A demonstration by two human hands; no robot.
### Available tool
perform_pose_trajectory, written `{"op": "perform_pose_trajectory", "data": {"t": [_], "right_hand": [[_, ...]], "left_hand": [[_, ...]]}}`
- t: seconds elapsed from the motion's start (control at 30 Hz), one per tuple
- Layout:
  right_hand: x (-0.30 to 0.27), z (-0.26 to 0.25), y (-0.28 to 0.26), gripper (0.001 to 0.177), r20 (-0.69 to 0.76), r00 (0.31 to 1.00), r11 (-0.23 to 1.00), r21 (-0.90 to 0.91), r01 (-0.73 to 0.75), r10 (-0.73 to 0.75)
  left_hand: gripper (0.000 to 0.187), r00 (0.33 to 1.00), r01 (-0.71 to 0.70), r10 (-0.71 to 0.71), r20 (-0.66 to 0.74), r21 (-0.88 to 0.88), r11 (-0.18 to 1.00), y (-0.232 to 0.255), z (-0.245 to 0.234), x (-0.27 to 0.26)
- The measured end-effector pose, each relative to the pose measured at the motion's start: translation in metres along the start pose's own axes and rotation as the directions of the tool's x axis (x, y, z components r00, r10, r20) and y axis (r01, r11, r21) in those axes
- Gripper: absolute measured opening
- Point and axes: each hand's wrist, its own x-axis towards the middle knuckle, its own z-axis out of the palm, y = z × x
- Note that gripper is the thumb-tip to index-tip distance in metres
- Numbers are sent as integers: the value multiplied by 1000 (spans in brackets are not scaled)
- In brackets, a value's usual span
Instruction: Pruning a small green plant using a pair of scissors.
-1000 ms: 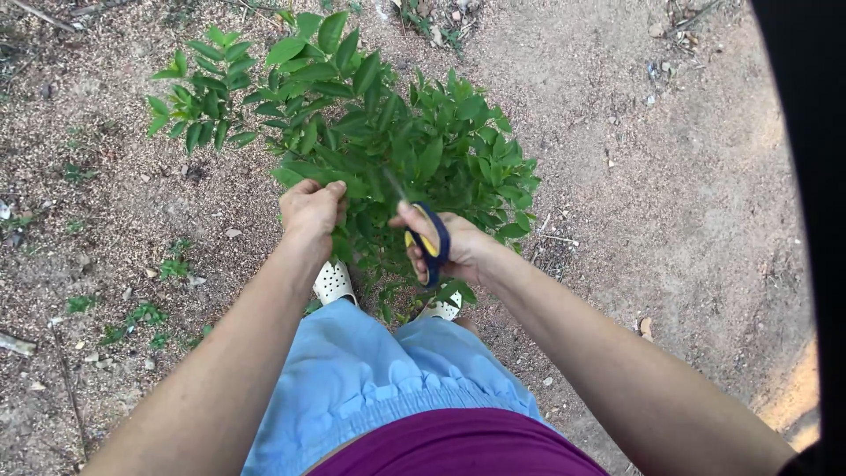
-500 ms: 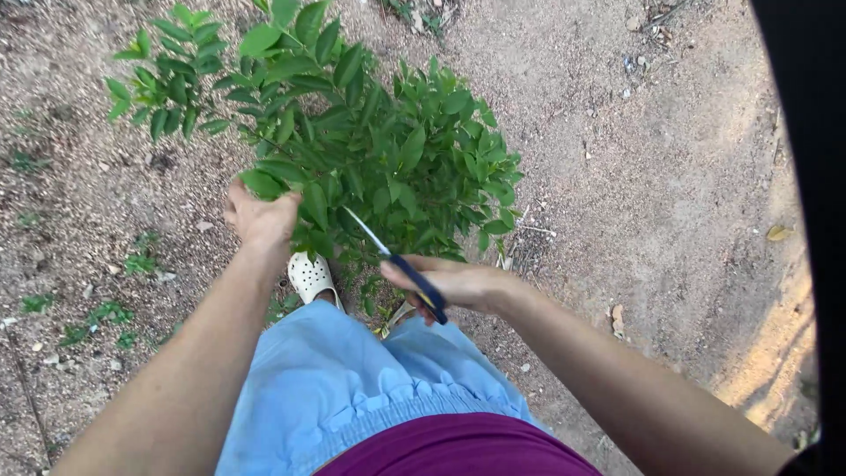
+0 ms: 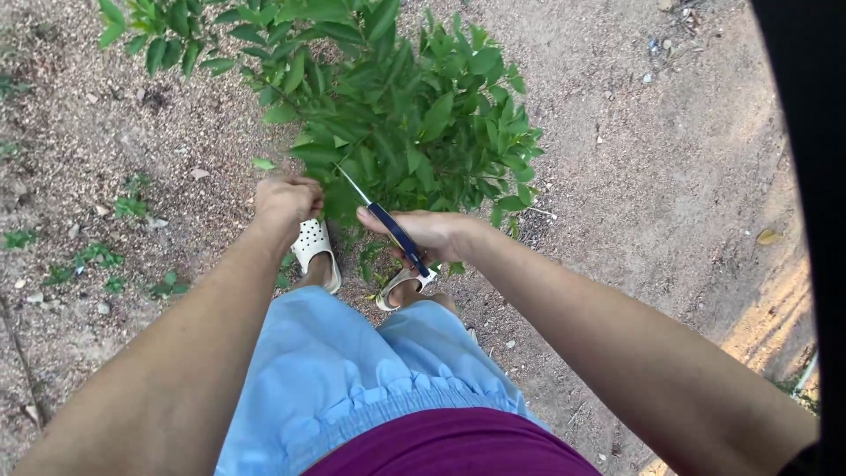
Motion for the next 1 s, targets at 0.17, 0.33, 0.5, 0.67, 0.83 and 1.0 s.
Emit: {"op": "perform_pose_trajectory", "data": {"t": [0.17, 0.33, 0.5, 0.67, 0.83, 1.0], "right_hand": [[15, 8, -4, 101, -76, 996, 994, -98, 38, -45], [1, 8, 3, 86, -110, 964, 969, -85, 233, -241], [-44, 11, 17, 90, -17, 956, 956, 18, 292, -292], [-45, 12, 35, 104, 144, 976, 949, 294, 115, -163], [-20, -1, 46, 119, 91, 985, 947, 301, 113, -146], [-20, -8, 33, 113, -191, 966, 984, -8, 176, -174]], "left_hand": [[11, 989, -1, 20, 146, -131, 991, -9, 4, -4], [10, 989, 64, -39, 144, -168, 984, 0, -3, -12], [25, 1000, 24, -18, 25, -250, 968, -10, -12, 10], [52, 995, 94, -97, -14, -123, 988, 43, -5, -42], [79, 986, 135, -107, 129, -233, 963, 70, 21, -48], [47, 920, 308, -208, 333, -286, 907, 27, 47, 16]]}}
